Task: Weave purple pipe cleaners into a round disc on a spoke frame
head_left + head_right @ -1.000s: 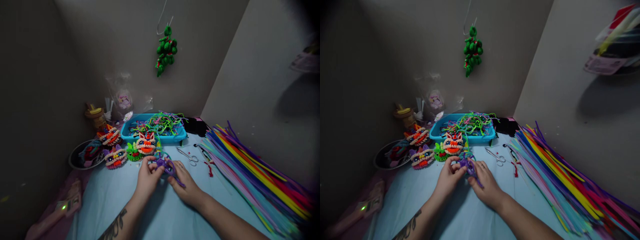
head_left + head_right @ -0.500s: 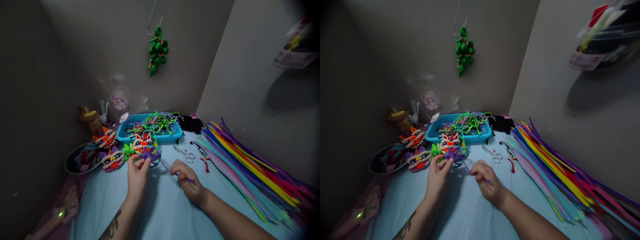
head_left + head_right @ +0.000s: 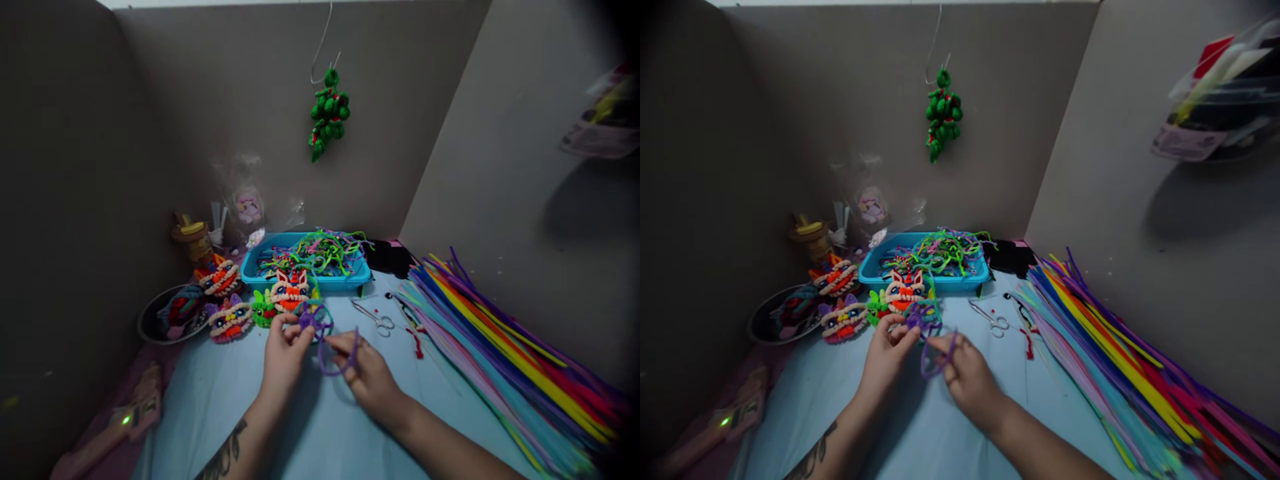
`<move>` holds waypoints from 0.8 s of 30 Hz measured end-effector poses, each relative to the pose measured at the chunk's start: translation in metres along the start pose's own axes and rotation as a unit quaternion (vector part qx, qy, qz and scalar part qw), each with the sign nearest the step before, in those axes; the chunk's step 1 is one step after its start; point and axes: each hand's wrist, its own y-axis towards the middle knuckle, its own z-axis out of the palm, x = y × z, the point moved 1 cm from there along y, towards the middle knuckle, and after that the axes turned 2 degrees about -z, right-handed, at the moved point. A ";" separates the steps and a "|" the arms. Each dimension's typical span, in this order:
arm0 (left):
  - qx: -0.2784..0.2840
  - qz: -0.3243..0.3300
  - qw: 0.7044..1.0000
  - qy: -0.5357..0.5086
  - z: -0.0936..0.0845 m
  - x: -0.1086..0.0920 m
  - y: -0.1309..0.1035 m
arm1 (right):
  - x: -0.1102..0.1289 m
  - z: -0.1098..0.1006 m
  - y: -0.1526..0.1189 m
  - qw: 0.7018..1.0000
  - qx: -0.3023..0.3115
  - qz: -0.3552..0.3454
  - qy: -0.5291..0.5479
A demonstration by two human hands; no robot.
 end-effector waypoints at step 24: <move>0.096 -0.021 0.994 0.050 0.010 0.002 -0.010 | -0.009 -0.002 0.006 0.991 -0.093 0.091 -0.018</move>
